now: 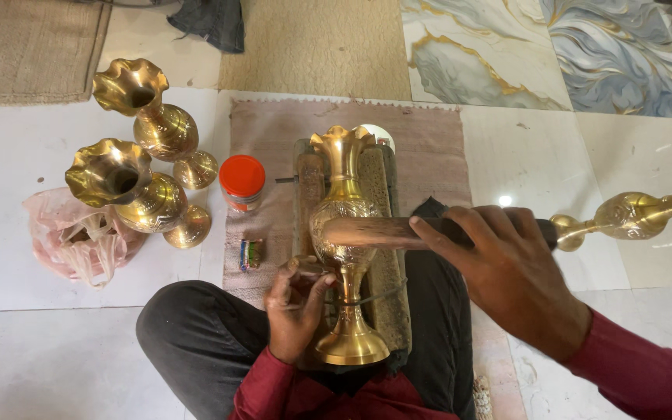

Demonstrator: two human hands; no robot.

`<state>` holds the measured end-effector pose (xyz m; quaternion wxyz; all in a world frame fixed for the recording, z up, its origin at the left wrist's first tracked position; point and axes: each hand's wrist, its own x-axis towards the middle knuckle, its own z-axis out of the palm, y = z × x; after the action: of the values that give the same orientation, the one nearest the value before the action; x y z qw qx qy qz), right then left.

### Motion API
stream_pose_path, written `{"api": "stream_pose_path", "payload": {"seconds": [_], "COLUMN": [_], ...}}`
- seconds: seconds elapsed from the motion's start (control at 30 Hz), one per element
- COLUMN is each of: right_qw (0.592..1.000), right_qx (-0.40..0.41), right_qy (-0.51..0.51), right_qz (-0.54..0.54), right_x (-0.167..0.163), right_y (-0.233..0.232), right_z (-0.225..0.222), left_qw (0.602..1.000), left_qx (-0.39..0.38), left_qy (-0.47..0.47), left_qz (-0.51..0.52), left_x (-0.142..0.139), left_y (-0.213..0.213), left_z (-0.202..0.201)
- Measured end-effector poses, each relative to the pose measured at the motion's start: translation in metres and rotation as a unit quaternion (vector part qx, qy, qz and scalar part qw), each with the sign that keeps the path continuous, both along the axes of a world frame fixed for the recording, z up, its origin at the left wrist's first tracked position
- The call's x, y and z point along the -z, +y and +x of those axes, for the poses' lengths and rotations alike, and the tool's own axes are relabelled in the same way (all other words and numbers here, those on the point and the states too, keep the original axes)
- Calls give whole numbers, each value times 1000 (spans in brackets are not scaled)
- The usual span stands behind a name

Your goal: The person sits on the floor and hammers an engraved brass vase resting on a sandbag, using a wooden mallet to work the embossed surface. They occasionally rotate the vase and touch the worked areas with a small tool between hammering passes.

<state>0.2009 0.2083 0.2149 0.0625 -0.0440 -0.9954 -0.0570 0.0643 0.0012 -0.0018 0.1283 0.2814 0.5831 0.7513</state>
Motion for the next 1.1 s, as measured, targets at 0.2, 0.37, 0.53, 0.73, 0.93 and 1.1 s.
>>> {"api": "stream_pose_path", "payload": {"seconds": [0.2,0.37,0.53,0.73,0.93,1.1], "right_qw": [999,996,993,992,981,988], "right_qx": [-5,-22,-60,-79,-163,-139], "right_qy": [5,0,31,49,77,64], "right_qz": [52,86,99,88,69,34], "right_x": [7,-9,-22,-29,-33,-35], "right_y": [4,-3,-13,-26,-37,-42], "right_z": [-5,-13,-26,-41,-50,-51], "left_qw": [996,996,996,996,995,998], "left_qx": [2,-10,-19,-31,-49,-36], "left_qy": [-34,-43,-46,-50,-65,-53], "left_qz": [85,72,76,65,50,2], "left_x": [14,14,12,11,7,2], "left_y": [7,9,10,9,10,7], "left_z": [6,10,12,14,16,11]}}
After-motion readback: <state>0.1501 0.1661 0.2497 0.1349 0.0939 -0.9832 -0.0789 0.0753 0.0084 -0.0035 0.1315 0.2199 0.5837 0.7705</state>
